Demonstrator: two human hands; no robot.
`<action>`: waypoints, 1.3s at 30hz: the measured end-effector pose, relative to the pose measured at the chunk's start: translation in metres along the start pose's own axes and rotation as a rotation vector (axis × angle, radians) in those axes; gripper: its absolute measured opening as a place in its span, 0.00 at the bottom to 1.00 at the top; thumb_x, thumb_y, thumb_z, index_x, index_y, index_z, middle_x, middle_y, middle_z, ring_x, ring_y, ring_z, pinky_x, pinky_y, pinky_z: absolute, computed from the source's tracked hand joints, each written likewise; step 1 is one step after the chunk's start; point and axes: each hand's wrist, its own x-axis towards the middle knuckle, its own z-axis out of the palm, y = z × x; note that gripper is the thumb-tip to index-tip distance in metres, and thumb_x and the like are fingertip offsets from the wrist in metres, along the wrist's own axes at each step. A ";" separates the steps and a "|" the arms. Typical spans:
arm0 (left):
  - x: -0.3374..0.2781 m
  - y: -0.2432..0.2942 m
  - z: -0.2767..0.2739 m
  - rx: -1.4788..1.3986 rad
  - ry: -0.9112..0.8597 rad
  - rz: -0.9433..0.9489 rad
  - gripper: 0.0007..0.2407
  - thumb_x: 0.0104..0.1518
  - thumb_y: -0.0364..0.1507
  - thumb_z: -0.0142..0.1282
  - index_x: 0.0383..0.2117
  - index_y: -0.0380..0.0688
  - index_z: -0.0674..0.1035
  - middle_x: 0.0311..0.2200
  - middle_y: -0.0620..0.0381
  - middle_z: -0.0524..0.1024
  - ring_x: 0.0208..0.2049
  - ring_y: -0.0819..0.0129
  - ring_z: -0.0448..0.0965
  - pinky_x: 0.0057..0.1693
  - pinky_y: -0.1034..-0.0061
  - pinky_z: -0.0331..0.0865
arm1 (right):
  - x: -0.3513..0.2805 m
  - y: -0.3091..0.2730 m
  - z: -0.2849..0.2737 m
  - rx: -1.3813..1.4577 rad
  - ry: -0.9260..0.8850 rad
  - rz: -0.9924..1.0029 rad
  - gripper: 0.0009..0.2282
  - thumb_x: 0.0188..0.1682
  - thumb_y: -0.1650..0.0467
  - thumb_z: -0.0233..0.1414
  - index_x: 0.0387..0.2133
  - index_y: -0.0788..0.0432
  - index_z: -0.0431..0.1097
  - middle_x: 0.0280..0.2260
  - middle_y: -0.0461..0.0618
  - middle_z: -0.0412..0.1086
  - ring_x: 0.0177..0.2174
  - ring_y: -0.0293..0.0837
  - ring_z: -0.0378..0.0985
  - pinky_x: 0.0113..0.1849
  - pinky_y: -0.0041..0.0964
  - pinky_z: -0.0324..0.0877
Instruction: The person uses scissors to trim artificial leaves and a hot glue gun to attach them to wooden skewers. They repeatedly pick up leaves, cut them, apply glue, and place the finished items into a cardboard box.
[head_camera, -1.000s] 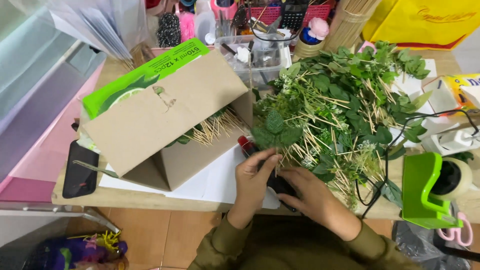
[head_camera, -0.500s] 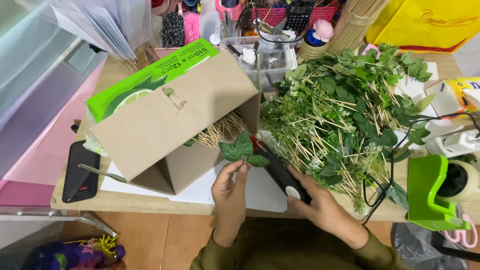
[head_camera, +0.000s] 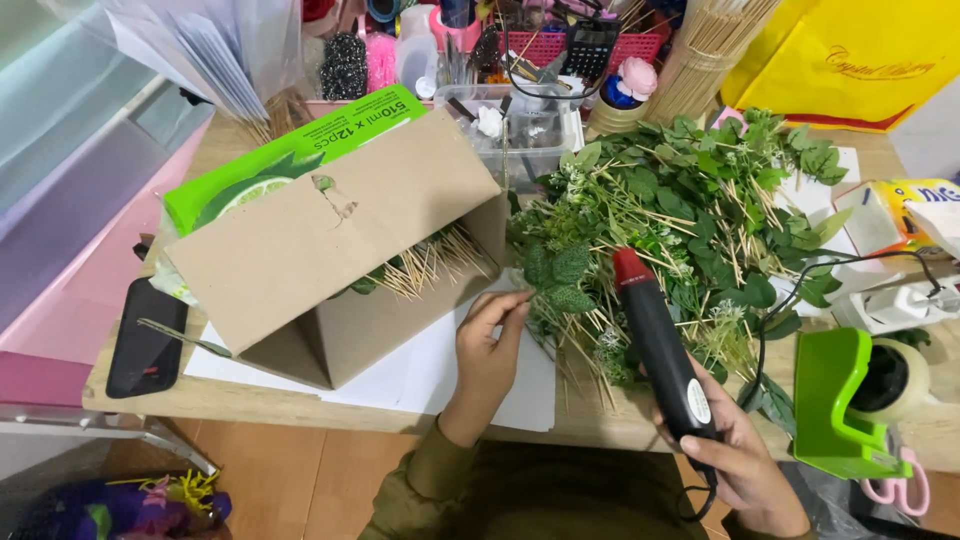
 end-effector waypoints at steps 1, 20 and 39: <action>0.001 -0.001 0.002 0.003 0.004 0.001 0.07 0.62 0.25 0.53 0.42 0.40 0.82 0.39 0.54 0.79 0.44 0.64 0.80 0.51 0.72 0.75 | -0.002 -0.002 0.000 0.001 -0.005 0.000 0.43 0.40 0.75 0.62 0.70 0.63 0.44 0.53 0.62 0.65 0.38 0.47 0.74 0.36 0.36 0.69; -0.037 -0.012 -0.066 0.700 -0.152 0.229 0.08 0.61 0.22 0.57 0.38 0.57 0.83 0.34 0.67 0.77 0.38 0.67 0.75 0.60 0.65 0.50 | 0.022 -0.100 -0.053 -1.261 -0.195 0.311 0.40 0.30 0.70 0.66 0.62 0.39 0.60 0.47 0.36 0.77 0.25 0.39 0.86 0.23 0.31 0.87; -0.070 -0.062 -0.075 0.893 -0.101 0.331 0.11 0.51 0.17 0.59 0.35 0.52 0.81 0.31 0.62 0.71 0.38 0.62 0.71 0.67 0.50 0.45 | 0.173 -0.129 0.235 -2.160 -0.933 0.879 0.25 0.48 0.67 0.50 0.60 0.29 0.60 0.27 0.34 0.78 0.17 0.33 0.70 0.20 0.26 0.64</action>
